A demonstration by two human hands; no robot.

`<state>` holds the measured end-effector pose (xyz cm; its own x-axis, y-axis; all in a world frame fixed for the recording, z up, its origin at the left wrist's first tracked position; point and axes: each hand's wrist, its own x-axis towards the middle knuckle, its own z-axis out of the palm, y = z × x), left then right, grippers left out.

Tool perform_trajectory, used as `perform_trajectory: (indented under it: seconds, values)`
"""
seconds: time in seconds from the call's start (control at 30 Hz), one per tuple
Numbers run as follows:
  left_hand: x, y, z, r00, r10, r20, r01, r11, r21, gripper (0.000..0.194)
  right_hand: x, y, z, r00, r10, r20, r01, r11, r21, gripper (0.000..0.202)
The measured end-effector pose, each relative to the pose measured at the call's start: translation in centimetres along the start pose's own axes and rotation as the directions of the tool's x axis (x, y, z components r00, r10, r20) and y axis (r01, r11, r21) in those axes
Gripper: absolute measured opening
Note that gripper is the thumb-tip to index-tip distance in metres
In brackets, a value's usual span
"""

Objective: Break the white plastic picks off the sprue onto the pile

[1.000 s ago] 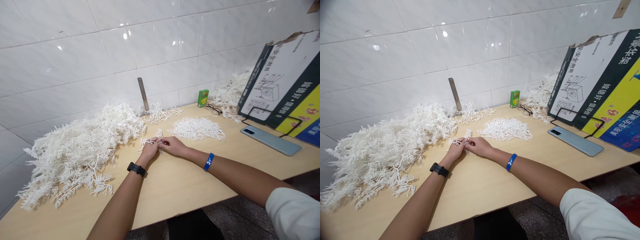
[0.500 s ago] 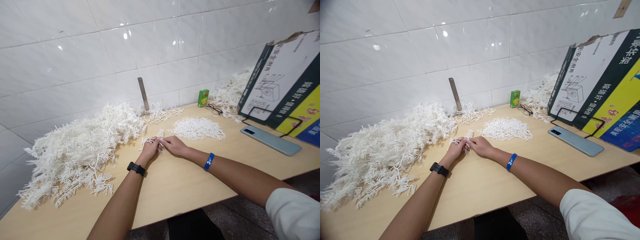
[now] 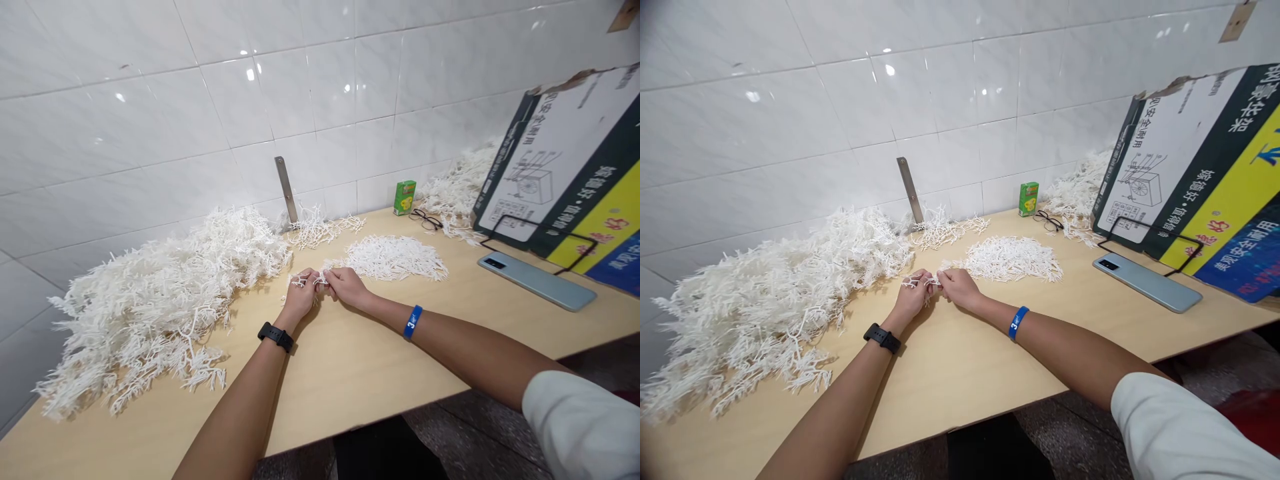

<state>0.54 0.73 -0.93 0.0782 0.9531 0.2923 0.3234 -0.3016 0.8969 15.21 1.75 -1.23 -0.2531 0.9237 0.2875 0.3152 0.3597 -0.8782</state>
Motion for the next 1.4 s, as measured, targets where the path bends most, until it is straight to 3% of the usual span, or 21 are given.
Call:
perform_trajectory:
  seconds: [0.27,0.43,0.5,0.53,0.6,0.63,0.7,0.8,0.9,0.97,1.0,1.07,1.17,1.23,1.27,1.4]
  values:
    - [0.2,-0.3,0.1,1.000,0.007,0.010,-0.007,1.000,-0.012,0.033,0.1,0.2,0.2,0.999,0.014,-0.049,-0.013,1.000,0.021,0.054]
    - [0.3,0.4,0.6,0.999,0.033,-0.010,-0.033,0.999,-0.012,0.032,0.0,0.3,0.5,0.982,-0.052,-0.180,0.057,0.998,0.021,0.050]
    - [0.1,0.7,0.6,0.999,0.039,-0.012,-0.039,0.999,-0.019,0.032,0.5,0.7,-0.2,0.969,-0.007,-0.246,0.019,0.999,0.044,0.046]
    - [-0.1,0.8,0.6,0.999,0.041,0.000,-0.041,0.999,-0.020,0.033,0.9,1.0,-0.9,0.956,0.038,-0.291,-0.019,0.998,0.068,0.043]
    - [-0.5,0.9,0.5,0.998,0.046,0.042,-0.045,0.999,-0.008,0.034,2.0,1.6,-2.7,0.879,0.168,-0.447,-0.123,0.984,0.127,0.042]
    - [-0.6,0.8,0.4,0.998,0.039,0.057,-0.039,0.999,0.006,0.034,2.5,2.0,-3.6,0.841,0.169,-0.514,-0.123,0.985,0.122,0.041]
    - [-0.7,0.5,0.2,0.998,0.008,0.057,-0.010,0.999,0.037,0.036,3.3,2.7,-5.1,0.790,0.045,-0.612,-0.034,0.999,0.029,0.039]
    - [-0.5,-0.2,0.0,0.998,-0.061,0.012,0.061,0.997,0.057,0.037,4.1,3.6,-6.5,0.779,-0.058,-0.624,0.024,0.998,-0.062,0.034]
    - [-0.2,-0.7,-0.1,0.993,-0.112,-0.037,0.114,0.993,0.037,0.032,4.4,4.1,-7.2,0.748,-0.120,-0.653,-0.008,0.982,-0.189,0.031]
    - [-0.1,-0.8,-0.2,0.989,-0.127,-0.070,0.129,0.991,0.021,0.030,4.3,4.2,-7.3,0.722,-0.141,-0.677,-0.051,0.966,-0.255,0.041]
    - [-0.1,-0.9,-0.2,0.988,-0.132,-0.082,0.133,0.991,0.012,0.030,4.1,4.1,-7.1,0.726,-0.150,-0.671,-0.052,0.961,-0.270,0.045]
    - [0.0,-0.9,-0.2,0.985,-0.142,-0.095,0.142,0.990,-0.007,0.031,3.4,3.5,-6.3,0.783,-0.180,-0.595,0.019,0.964,-0.266,0.043]
    - [-0.1,-0.9,-0.2,0.985,-0.146,-0.093,0.144,0.989,-0.019,0.033,1.8,1.8,-3.9,0.946,-0.235,-0.224,0.200,0.965,-0.167,0.025]
    - [-0.2,-0.8,-0.1,0.987,-0.135,-0.082,0.135,0.991,-0.003,0.033,0.8,0.6,-2.3,0.967,-0.256,0.009,0.254,0.951,-0.175,0.021]
    - [-0.2,-0.7,-0.1,0.989,-0.128,-0.077,0.129,0.992,0.005,0.032,0.4,0.1,-1.8,0.966,-0.249,0.068,0.258,0.941,-0.219,0.020]
    - [-0.4,-0.3,-0.1,0.991,-0.122,-0.050,0.123,0.992,0.017,0.028,-0.2,-0.7,-1.0,0.973,-0.185,0.134,0.223,0.899,-0.376,0.026]
